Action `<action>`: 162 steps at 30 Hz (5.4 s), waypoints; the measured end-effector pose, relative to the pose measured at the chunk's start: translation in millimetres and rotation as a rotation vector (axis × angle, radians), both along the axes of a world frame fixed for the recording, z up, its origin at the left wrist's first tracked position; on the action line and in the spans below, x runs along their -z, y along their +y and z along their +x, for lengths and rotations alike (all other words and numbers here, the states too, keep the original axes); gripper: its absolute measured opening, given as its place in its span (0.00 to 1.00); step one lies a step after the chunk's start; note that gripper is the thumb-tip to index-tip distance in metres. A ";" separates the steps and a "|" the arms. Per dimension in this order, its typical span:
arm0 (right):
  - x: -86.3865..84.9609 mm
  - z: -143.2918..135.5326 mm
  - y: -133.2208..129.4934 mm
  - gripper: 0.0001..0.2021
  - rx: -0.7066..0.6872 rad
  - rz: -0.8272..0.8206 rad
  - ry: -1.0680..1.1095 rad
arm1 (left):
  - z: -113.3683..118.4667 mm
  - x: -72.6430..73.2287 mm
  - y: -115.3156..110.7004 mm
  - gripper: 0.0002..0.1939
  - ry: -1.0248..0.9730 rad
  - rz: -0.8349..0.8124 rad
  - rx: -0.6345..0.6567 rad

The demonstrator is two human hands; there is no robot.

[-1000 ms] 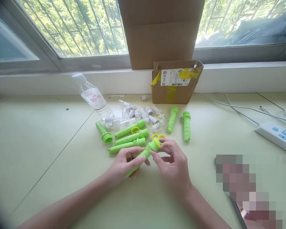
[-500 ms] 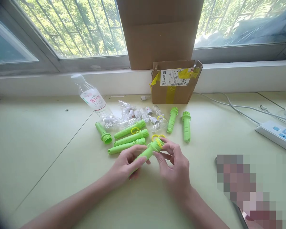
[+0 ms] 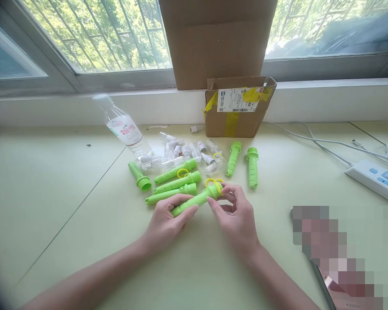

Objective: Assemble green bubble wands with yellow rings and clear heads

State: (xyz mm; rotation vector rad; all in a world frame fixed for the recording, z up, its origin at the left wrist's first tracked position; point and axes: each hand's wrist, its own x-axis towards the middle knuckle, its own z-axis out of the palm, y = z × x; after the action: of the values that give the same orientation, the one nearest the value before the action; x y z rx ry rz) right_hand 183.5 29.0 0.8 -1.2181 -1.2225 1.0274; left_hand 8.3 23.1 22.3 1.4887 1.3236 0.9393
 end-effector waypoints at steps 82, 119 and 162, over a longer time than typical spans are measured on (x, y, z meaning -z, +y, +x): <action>6.8 0.3 -6.0 0.14 0.163 0.501 -0.487 | -9.2 -6.5 9.2 0.23 -0.128 -0.333 0.314; 9.7 0.9 0.6 0.13 0.129 0.363 -0.505 | -4.0 -3.1 11.4 0.18 -0.134 -0.252 0.123; 8.1 1.6 -3.9 0.13 0.132 0.403 -0.514 | -4.1 -2.5 7.3 0.14 -0.194 -0.174 0.081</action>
State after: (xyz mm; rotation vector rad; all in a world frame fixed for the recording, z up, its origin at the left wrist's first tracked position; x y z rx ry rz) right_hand 185.1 25.1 -7.3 -1.2525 -1.6232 0.3430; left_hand 4.2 30.4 24.8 1.2750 1.1647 0.8696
